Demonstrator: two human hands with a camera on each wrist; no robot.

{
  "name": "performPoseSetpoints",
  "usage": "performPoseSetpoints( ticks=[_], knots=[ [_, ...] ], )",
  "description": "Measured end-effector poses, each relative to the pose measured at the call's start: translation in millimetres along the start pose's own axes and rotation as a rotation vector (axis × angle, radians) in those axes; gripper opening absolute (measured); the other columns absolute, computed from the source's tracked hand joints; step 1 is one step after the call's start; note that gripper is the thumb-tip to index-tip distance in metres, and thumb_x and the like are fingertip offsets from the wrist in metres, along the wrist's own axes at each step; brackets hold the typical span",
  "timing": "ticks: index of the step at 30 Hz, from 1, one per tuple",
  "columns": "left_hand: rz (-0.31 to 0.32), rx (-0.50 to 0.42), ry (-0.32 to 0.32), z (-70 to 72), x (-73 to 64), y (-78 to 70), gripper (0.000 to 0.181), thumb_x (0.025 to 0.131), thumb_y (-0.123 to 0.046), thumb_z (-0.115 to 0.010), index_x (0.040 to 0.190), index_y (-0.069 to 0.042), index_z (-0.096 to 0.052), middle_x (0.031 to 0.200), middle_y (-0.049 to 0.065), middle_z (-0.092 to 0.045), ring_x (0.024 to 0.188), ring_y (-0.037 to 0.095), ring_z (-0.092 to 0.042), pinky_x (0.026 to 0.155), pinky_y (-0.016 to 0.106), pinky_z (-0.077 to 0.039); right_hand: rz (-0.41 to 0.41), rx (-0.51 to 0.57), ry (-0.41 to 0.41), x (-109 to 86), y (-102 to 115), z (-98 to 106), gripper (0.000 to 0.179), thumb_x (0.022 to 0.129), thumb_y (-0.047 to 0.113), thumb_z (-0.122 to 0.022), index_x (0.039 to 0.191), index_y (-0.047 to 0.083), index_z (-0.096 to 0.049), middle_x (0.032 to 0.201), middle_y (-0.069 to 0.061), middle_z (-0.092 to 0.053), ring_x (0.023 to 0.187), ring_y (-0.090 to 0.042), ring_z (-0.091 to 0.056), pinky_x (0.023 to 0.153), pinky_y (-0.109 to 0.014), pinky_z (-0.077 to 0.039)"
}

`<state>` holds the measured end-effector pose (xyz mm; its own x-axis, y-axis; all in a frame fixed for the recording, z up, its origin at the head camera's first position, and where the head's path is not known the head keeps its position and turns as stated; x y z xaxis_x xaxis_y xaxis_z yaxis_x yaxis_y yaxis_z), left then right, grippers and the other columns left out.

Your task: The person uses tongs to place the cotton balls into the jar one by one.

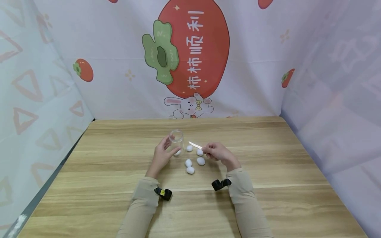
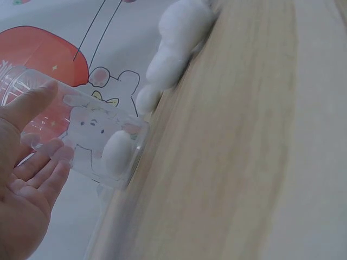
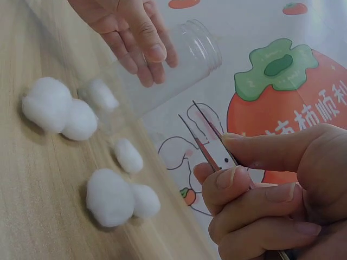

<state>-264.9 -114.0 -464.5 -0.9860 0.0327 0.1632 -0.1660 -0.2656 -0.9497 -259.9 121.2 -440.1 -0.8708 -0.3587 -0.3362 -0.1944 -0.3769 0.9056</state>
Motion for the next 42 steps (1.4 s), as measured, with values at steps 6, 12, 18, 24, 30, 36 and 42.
performPoseSetpoints(
  ticks=[6,12,18,24,30,36,42],
  knots=[
    [-0.029,0.008,0.005,1.6,-1.6,-1.9,0.068,0.081,-0.016,-0.077,0.139,0.001,-0.045,0.138,0.018,-0.055,0.130,0.033,-0.053,0.118,0.041,-0.042,-0.017,-0.037,-0.008,3.3,-7,-2,0.026,0.098,0.018,-0.053,0.091,-0.007,-0.058,0.056,0.004,-0.048,0.047,-0.005,-0.035,0.043,-0.016,-0.026],
    [-0.030,0.018,0.015,1.9,-1.6,-2.3,0.068,0.082,-0.016,-0.076,0.140,0.002,-0.043,0.139,0.017,-0.055,0.131,0.033,-0.052,0.118,0.040,-0.042,-0.042,-0.077,-0.017,5.4,-12,-3,0.025,0.099,0.021,-0.052,0.091,-0.002,-0.058,0.058,0.004,-0.048,0.049,-0.006,-0.035,0.044,-0.017,-0.025],
    [-0.015,0.023,0.007,1.1,-0.8,-2.2,0.068,0.082,-0.016,-0.076,0.140,0.000,-0.044,0.139,0.017,-0.055,0.131,0.032,-0.053,0.118,0.039,-0.042,-0.040,-0.089,-0.015,5.3,-15,-2,0.027,0.099,0.022,-0.052,0.090,-0.003,-0.058,0.057,0.005,-0.047,0.049,-0.006,-0.035,0.044,-0.017,-0.026],
    [-0.002,0.020,0.004,0.6,-0.3,0.1,0.068,0.081,-0.017,-0.077,0.140,-0.003,-0.045,0.139,0.016,-0.055,0.131,0.032,-0.052,0.118,0.038,-0.042,-0.042,-0.108,-0.026,3.9,-17,-3,0.027,0.099,0.021,-0.052,0.087,-0.003,-0.059,0.055,0.006,-0.047,0.048,-0.005,-0.035,0.044,-0.017,-0.026],
    [-0.003,0.023,-0.001,0.7,-0.8,0.2,0.068,0.081,-0.019,-0.077,0.139,-0.004,-0.046,0.139,0.016,-0.055,0.131,0.032,-0.052,0.118,0.039,-0.042,-0.056,-0.143,-0.043,-2.9,-15,5,0.028,0.098,0.022,-0.053,0.087,-0.004,-0.058,0.054,0.005,-0.047,0.048,-0.007,-0.034,0.044,-0.017,-0.025],
    [-0.011,0.033,-0.004,0.1,-0.1,0.3,0.067,0.082,-0.018,-0.077,0.139,-0.002,-0.045,0.138,0.016,-0.056,0.131,0.032,-0.053,0.117,0.038,-0.043,-0.054,-0.165,-0.041,-9.1,-19,20,0.028,0.098,0.020,-0.052,0.087,-0.004,-0.057,0.054,0.005,-0.047,0.047,-0.005,-0.034,0.043,-0.015,-0.024],
    [-0.010,0.032,-0.008,0.0,0.8,1.8,0.067,0.081,-0.017,-0.077,0.139,-0.001,-0.046,0.138,0.016,-0.056,0.131,0.032,-0.053,0.117,0.038,-0.044,-0.057,-0.175,-0.041,-11.8,-27,33,0.029,0.099,0.021,-0.052,0.087,-0.004,-0.057,0.053,0.007,-0.047,0.046,-0.004,-0.034,0.043,-0.015,-0.025]
  ],
)
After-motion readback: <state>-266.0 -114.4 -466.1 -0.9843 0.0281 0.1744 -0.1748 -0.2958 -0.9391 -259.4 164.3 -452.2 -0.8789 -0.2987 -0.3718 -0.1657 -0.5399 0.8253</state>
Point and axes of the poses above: each hand's wrist, its own x-axis towards the middle knuckle, its own z-axis out of the back of the hand, y = z × x, the point moved 4 cm from there along x, towards the middle knuckle
